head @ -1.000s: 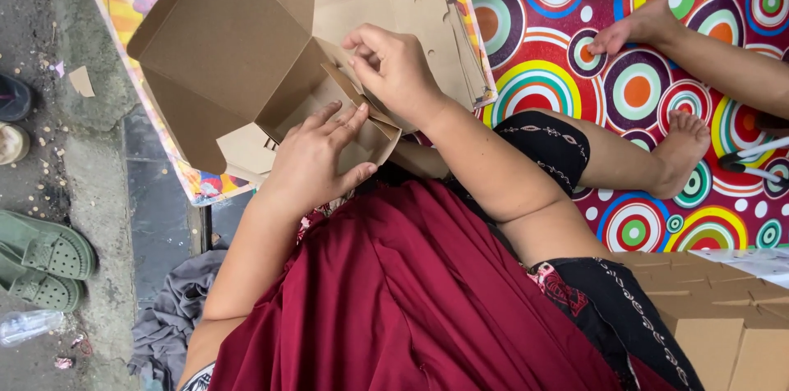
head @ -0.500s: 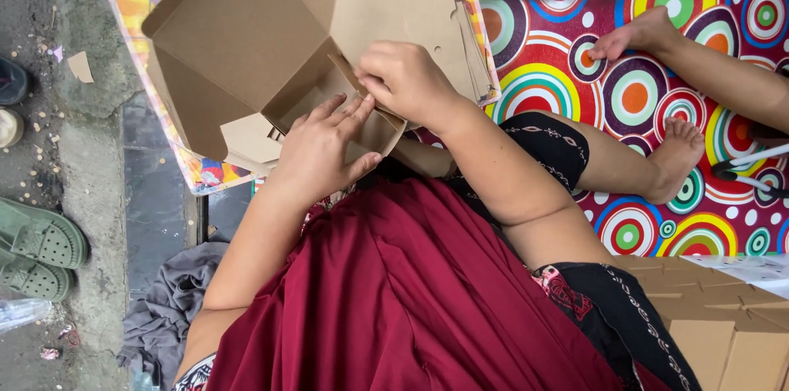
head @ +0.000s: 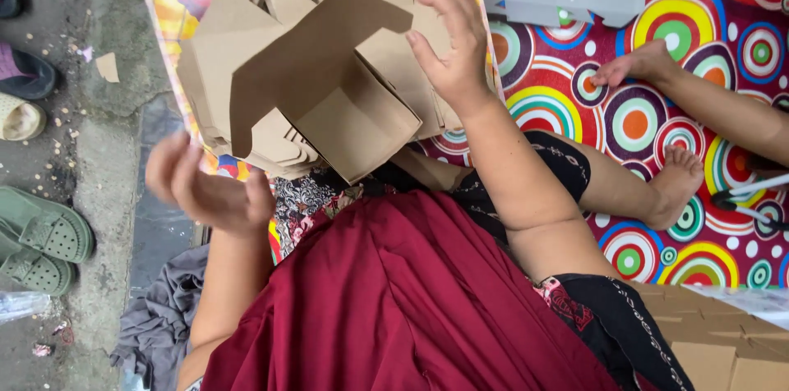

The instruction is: The person sits on a mat and folds flat cardboard pieces into small boxes by hand. They repeatedly pick up a flat piece, fold the sides and flaps to form a box, and place the finished box into a stack on the floor.

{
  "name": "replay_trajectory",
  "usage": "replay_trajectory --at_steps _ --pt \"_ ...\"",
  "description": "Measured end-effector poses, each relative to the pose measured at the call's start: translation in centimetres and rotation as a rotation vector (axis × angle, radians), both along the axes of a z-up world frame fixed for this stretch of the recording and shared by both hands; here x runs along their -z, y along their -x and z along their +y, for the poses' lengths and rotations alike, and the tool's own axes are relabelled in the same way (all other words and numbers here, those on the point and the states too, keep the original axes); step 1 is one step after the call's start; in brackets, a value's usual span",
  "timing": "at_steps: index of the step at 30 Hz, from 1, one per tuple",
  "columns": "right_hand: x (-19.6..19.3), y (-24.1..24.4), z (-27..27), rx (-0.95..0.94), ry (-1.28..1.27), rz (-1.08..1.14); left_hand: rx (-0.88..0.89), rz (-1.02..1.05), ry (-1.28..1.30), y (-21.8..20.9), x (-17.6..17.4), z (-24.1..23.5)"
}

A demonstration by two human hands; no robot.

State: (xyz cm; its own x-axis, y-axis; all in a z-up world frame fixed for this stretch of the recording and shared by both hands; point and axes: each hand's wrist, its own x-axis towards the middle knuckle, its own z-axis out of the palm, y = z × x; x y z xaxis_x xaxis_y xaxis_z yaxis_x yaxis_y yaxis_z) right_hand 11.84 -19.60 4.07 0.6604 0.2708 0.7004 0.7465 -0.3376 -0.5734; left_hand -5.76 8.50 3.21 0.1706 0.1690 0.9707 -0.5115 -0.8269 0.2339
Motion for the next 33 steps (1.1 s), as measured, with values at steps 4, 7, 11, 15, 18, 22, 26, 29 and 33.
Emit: replay_trajectory --at_steps 4,7,11,15,18,22,26,29,33 --pt "-0.5 -0.4 0.8 -0.114 0.095 0.069 0.19 0.547 0.258 1.2 0.5 1.4" --pt "-0.4 0.5 0.8 -0.153 0.076 0.127 0.247 0.624 0.255 1.3 0.6 1.0" --pt "1.4 1.5 0.8 -0.19 0.077 0.264 0.309 0.712 0.234 1.3 0.8 0.6" --pt "2.9 2.3 0.4 -0.205 0.048 0.417 0.446 0.899 0.489 1.4 0.4 -0.5" --pt "2.8 3.0 0.7 -0.261 -0.042 0.513 0.508 0.892 0.565 1.2 1.1 -0.7" --pt "2.9 3.2 0.3 -0.26 0.052 0.496 0.593 0.941 0.604 0.6 1.3 -1.1" --pt "3.0 3.6 -0.4 -0.232 0.167 0.426 0.628 0.994 0.647 0.6 0.9 -1.5" --pt "3.9 4.4 -0.6 -0.366 0.01 0.663 0.651 0.992 0.65 0.8 1.7 -1.9" --pt "3.7 4.1 -0.6 -0.388 0.114 0.457 0.679 0.947 0.591 1.3 3.4 -2.3"
